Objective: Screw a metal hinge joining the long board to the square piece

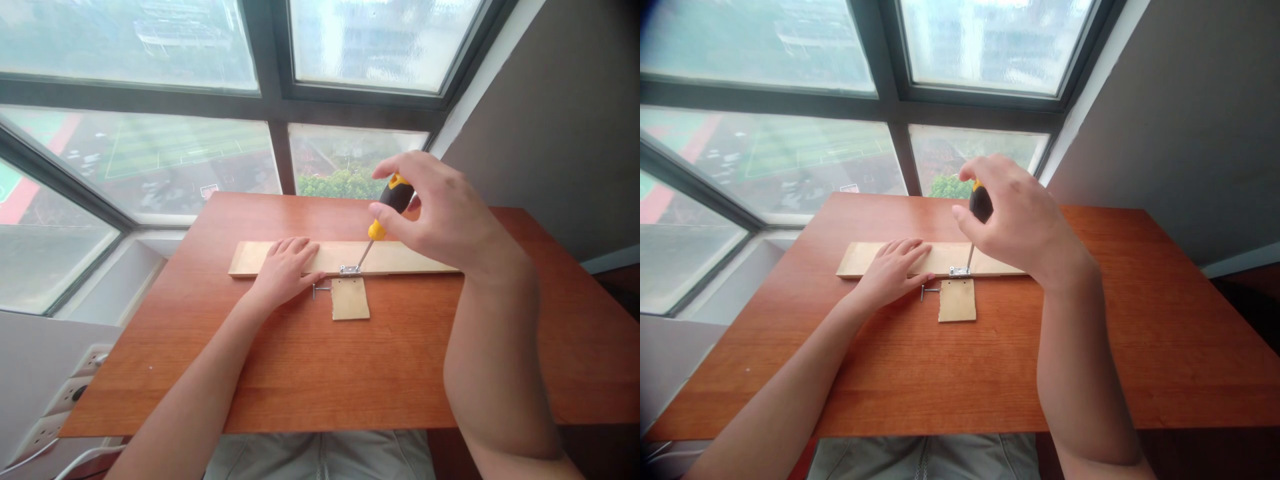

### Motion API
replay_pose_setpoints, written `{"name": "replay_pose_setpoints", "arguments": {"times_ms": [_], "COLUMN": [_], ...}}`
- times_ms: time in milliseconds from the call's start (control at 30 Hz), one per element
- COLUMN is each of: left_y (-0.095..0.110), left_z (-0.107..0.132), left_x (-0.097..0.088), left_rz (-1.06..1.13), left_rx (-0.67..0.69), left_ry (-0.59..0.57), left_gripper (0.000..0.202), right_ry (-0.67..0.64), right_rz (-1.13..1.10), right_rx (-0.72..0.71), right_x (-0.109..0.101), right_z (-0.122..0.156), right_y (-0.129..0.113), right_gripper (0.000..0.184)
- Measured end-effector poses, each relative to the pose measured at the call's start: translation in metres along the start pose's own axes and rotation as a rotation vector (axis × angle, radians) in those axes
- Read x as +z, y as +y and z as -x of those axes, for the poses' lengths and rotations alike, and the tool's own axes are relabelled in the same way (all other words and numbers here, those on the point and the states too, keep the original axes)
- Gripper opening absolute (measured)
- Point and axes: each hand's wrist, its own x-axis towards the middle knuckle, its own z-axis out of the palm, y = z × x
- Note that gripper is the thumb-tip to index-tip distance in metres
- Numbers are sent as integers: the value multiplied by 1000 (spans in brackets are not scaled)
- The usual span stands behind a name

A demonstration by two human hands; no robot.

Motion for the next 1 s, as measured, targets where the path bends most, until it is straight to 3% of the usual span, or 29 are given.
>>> {"name": "replay_pose_setpoints", "arguments": {"times_ms": [133, 333, 433, 567, 833, 933, 1000], "left_y": [0, -1, -1, 0, -1, -1, -1], "left_z": [0, 0, 0, 0, 0, 0, 0], "left_x": [0, 0, 0, 0, 1, 1, 0], "left_rz": [2, 9, 7, -3, 9, 10, 13], "left_rx": [-3, 3, -1, 3, 0, 0, -2], "left_ry": [-1, -13, -10, -7, -9, -10, -10], "left_gripper": [49, 50, 50, 50, 49, 50, 50], "right_ry": [111, -11, 24, 110, -59, 7, 75], "right_rz": [88, -10, -14, 41, -56, -12, 55], "right_rx": [98, -54, -50, 22, 5, 10, 82], "right_x": [7, -3, 2, 10, -7, -2, 4], "right_z": [-2, 1, -1, -4, 1, -1, -2], "right_y": [3, -4, -2, 3, -9, -4, 0], "right_gripper": [23, 34, 23, 22, 44, 31, 31]}}
